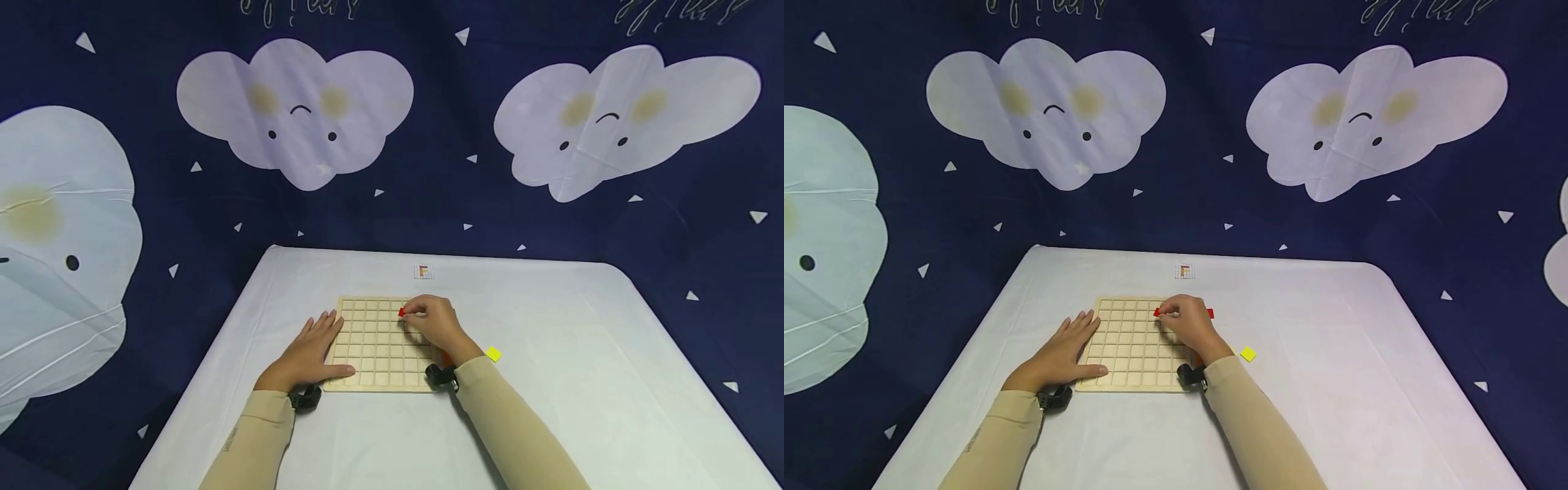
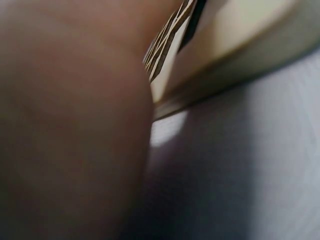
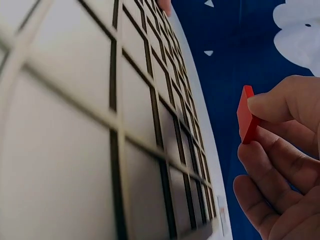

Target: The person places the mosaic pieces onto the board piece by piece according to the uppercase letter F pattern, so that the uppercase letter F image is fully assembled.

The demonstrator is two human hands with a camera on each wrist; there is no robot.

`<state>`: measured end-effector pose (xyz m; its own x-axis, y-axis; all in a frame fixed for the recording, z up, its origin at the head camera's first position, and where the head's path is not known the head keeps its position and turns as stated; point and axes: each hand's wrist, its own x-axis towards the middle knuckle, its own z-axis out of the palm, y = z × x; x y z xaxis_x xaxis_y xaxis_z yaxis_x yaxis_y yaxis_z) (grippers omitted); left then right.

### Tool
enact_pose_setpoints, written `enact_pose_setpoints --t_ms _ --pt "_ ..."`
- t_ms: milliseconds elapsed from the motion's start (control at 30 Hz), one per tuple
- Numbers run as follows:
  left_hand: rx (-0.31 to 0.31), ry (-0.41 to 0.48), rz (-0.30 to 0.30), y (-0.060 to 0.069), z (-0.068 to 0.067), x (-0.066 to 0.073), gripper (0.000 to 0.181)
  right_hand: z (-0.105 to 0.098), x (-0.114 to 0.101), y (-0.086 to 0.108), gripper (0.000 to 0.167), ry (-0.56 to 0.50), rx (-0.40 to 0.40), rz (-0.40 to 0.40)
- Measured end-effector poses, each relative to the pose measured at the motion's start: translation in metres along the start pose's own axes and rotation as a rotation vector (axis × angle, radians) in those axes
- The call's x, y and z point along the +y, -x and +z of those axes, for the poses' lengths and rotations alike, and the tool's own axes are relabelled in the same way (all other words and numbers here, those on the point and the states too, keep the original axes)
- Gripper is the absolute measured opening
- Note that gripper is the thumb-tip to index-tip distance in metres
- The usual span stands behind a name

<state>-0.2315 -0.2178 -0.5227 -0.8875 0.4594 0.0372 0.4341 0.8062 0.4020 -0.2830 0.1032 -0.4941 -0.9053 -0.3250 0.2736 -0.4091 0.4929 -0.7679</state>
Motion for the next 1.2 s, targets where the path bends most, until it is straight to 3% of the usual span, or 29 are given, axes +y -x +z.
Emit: enact_pose_setpoints --t_ms 500,1000,1200 --pt "-0.017 -0.012 -0.024 -0.005 -0.001 0.001 0.122 0.022 -0.010 -0.028 0.005 0.042 -0.083 0.017" --pt "-0.002 -0.014 -0.014 -0.002 0.001 0.001 0.122 0.043 -0.010 -0.042 0.006 0.001 -0.157 0.027" --pt "-0.012 -0.021 -0.026 -0.002 0.002 0.001 0.123 0.051 -0.012 -0.047 0.009 0.042 -0.180 0.021"
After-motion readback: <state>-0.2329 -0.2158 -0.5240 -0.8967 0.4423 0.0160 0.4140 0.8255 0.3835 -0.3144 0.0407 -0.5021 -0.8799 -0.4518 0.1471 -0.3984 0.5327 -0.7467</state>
